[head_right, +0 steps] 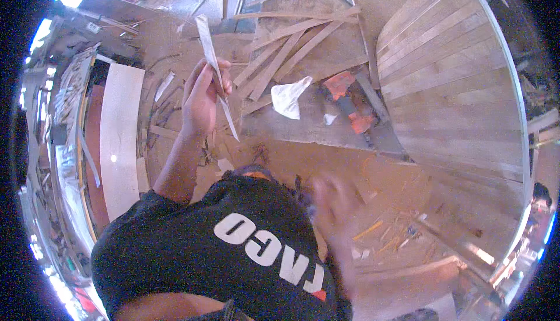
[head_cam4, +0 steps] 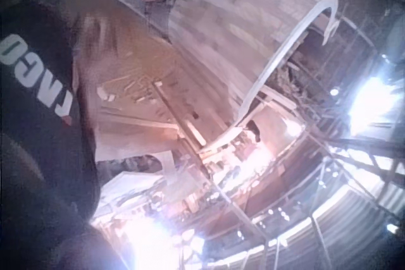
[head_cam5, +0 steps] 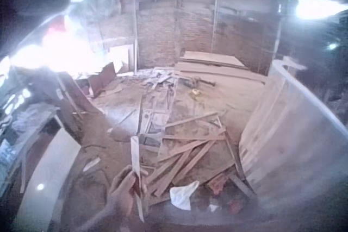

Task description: The person assembles a curved wooden structure by fitting thin wooden slats into a frame, securing them with a nail gun, and smoothing edges with a handheld sander.

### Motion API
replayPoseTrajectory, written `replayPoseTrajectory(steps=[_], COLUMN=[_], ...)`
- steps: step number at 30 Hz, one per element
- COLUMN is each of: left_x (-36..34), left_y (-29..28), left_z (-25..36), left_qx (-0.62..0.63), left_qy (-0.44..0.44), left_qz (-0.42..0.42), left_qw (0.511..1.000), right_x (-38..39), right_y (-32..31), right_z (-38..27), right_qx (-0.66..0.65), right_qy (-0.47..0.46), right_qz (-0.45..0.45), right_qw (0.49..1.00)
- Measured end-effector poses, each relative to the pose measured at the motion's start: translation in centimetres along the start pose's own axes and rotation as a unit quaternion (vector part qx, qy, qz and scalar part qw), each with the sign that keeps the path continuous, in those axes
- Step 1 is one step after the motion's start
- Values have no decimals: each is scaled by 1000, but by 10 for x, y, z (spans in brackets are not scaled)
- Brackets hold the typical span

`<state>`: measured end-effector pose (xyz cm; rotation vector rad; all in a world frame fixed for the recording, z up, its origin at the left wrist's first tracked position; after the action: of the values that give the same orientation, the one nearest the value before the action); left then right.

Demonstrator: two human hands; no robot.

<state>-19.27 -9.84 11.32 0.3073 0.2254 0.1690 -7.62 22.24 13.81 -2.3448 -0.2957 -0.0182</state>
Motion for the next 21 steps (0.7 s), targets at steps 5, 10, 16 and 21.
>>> replayPoseTrajectory(steps=[5, 10, 16, 21], left_x=[-29, -15, -11, -19], left_y=[-61, -109, -125, -136], left_z=[-30, -44, -64, -53], left_qx=[-126, -175, -206, -263], left_qy=[-46, -62, -75, -56], left_qz=[-32, -69, -79, -74], left_qw=[991, 980, 973, 960], right_x=[-175, -247, -236, -200], right_y=[138, 197, 216, 185], right_z=[60, 129, 182, 64], right_qx=[-14, -80, -193, -471], right_qy=[104, 348, 330, 168], right_qz=[285, 199, 224, 289], right_qw=[953, 913, 896, 817])
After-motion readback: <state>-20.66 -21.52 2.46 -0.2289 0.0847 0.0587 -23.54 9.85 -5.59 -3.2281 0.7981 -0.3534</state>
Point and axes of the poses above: each hand's wrist, its own x-axis away from the middle knuckle, its own y-axis out of the palm, z = x × y, the point moved 8 cm from there along -x, towards the middle knuckle, and after that the axes turned 4 degrees about y, right-handed, at the moved point
